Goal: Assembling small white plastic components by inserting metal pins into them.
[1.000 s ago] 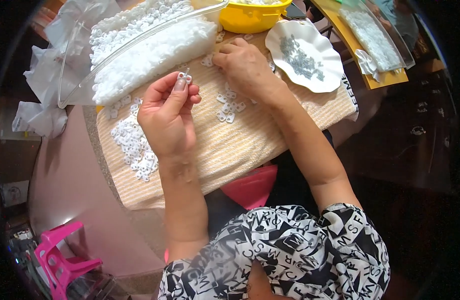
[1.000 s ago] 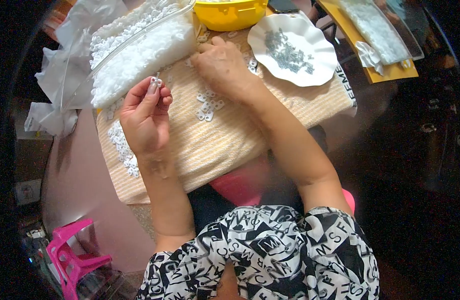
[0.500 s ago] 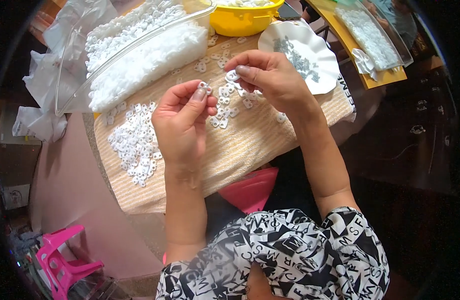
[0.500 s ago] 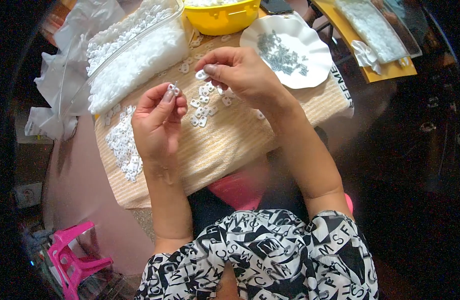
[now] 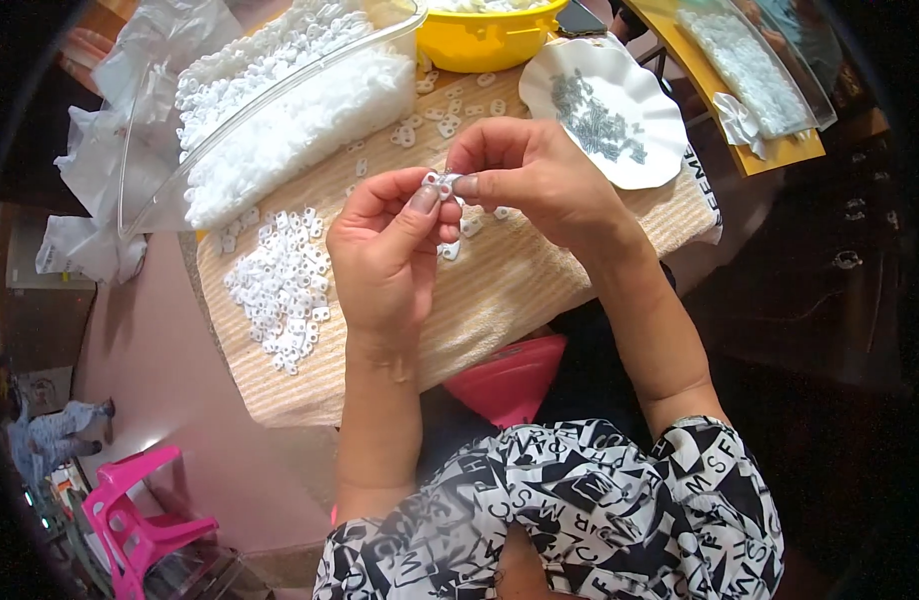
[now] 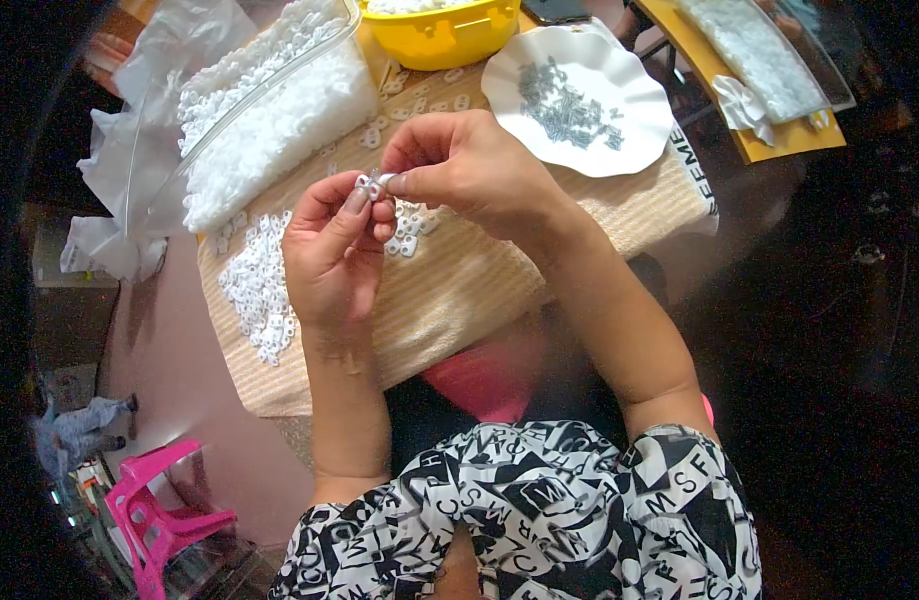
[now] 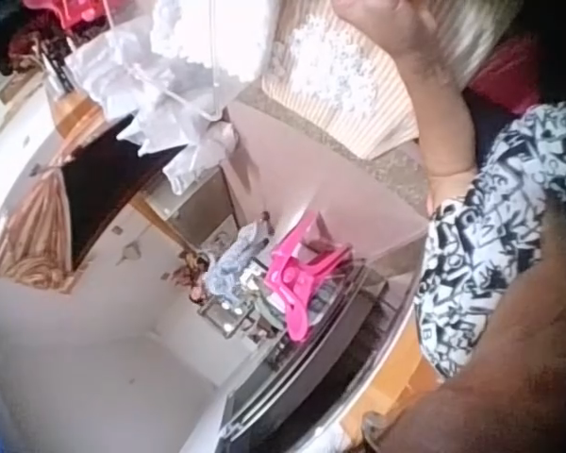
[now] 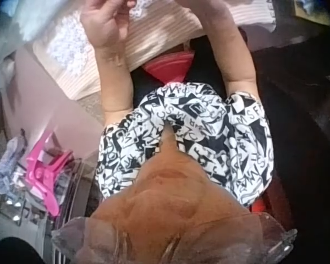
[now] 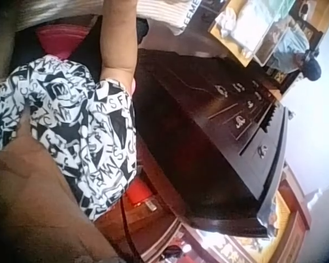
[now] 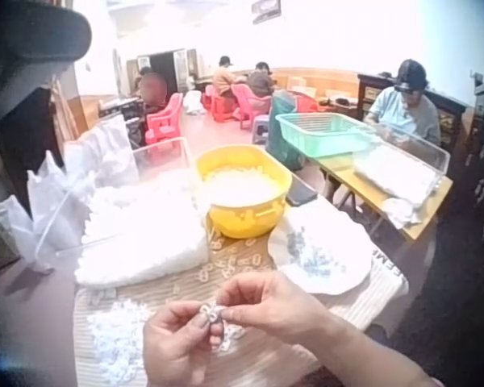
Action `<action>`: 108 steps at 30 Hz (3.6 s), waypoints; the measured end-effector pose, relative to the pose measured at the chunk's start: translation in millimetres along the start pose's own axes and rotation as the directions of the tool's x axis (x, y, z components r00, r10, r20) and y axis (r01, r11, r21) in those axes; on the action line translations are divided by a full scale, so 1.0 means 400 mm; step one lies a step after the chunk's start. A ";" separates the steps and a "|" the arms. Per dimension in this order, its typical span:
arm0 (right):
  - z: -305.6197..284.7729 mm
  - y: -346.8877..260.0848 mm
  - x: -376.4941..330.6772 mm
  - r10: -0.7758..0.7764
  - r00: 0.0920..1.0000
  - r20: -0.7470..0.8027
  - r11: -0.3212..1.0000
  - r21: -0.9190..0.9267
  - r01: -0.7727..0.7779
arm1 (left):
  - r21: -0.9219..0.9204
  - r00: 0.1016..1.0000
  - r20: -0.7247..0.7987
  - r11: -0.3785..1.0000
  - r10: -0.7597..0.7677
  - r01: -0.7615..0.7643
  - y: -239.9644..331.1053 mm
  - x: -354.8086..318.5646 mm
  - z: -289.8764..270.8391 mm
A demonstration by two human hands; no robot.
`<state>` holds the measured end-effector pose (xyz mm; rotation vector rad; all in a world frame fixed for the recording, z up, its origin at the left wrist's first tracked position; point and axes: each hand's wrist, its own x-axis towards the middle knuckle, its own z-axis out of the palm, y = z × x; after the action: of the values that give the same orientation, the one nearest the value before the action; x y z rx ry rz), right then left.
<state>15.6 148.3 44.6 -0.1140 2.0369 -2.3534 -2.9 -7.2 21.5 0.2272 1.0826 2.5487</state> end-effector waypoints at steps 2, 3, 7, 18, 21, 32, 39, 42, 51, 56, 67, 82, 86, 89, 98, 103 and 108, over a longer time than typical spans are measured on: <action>-0.002 0.001 0.000 0.022 1.000 0.015 1.000 0.009 -0.022 | 0.021 1.000 0.004 1.000 0.009 -0.009 0.000 0.000 0.000; -0.005 0.000 0.000 0.021 1.000 0.015 1.000 0.009 -0.022 | 0.021 1.000 0.005 1.000 0.009 -0.009 0.000 -0.001 0.000; -0.013 0.001 0.002 0.075 0.995 0.063 0.997 -0.006 -0.074 | 0.021 1.000 -0.003 1.000 0.013 -0.013 0.004 -0.003 0.004; -0.036 -0.003 0.003 0.069 0.998 -0.005 0.958 0.280 -0.065 | 0.077 1.000 -0.017 0.997 0.001 0.000 0.008 -0.007 0.008; -0.034 -0.003 0.003 0.046 0.999 0.009 0.966 0.253 -0.047 | 0.062 1.000 -0.004 0.998 0.004 -0.004 0.006 -0.008 0.011; -0.022 -0.009 -0.006 0.012 1.000 -0.012 0.985 0.174 -0.010 | 0.083 0.999 -0.038 0.997 0.001 0.003 0.004 -0.009 0.016; -0.011 -0.016 -0.009 -0.061 0.997 -0.039 0.998 0.010 0.062 | 0.120 0.998 -0.056 0.993 0.020 -0.013 0.005 -0.011 0.019; -0.005 -0.017 -0.011 -0.072 0.995 -0.067 0.997 -0.020 0.071 | 0.149 0.997 -0.062 0.988 0.052 -0.042 0.002 -0.012 0.022; 0.016 -0.023 -0.016 -0.076 0.994 -0.082 0.996 -0.061 0.071 | 0.230 0.988 -0.036 0.964 0.149 -0.137 -0.004 -0.014 0.029; 0.016 -0.027 -0.019 -0.086 0.995 -0.055 0.996 0.033 0.088 | 0.210 0.971 0.064 0.948 0.229 -0.237 -0.019 -0.007 0.022; 0.014 -0.039 -0.029 -0.093 0.995 -0.034 0.989 0.112 0.097 | 0.294 0.933 0.185 0.888 0.310 -0.353 -0.032 -0.012 0.020; 0.021 -0.033 -0.034 -0.109 0.994 -0.001 0.994 0.031 0.109 | 0.295 0.861 0.250 0.812 0.442 -0.503 -0.053 -0.005 0.002; 0.036 -0.025 -0.037 -0.104 0.995 0.002 0.993 0.059 0.104 | 0.316 0.857 0.223 0.797 0.465 -0.515 -0.050 -0.015 -0.002; 0.038 -0.018 -0.035 -0.073 0.997 -0.031 0.966 0.246 0.078 | 0.272 0.869 0.208 0.826 0.450 -0.493 -0.048 -0.003 0.004; 0.028 -0.038 -0.012 -0.039 0.996 -0.080 0.963 0.263 0.059 | 0.067 0.961 0.126 0.965 0.245 -0.255 -0.016 0.003 0.025; 0.027 -0.050 0.000 -0.073 0.980 -0.185 0.985 0.142 0.100 | 0.123 0.972 0.073 0.966 0.221 -0.229 -0.008 0.008 0.017; -0.016 -0.160 0.050 -0.433 0.783 -0.448 0.879 -0.404 0.255 | 0.337 0.954 0.021 0.896 0.299 -0.288 -0.003 -0.016 0.031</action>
<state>-3.1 162.3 107.7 0.1951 2.8927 -2.4182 6.7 -0.9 29.2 0.4733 1.6063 2.6102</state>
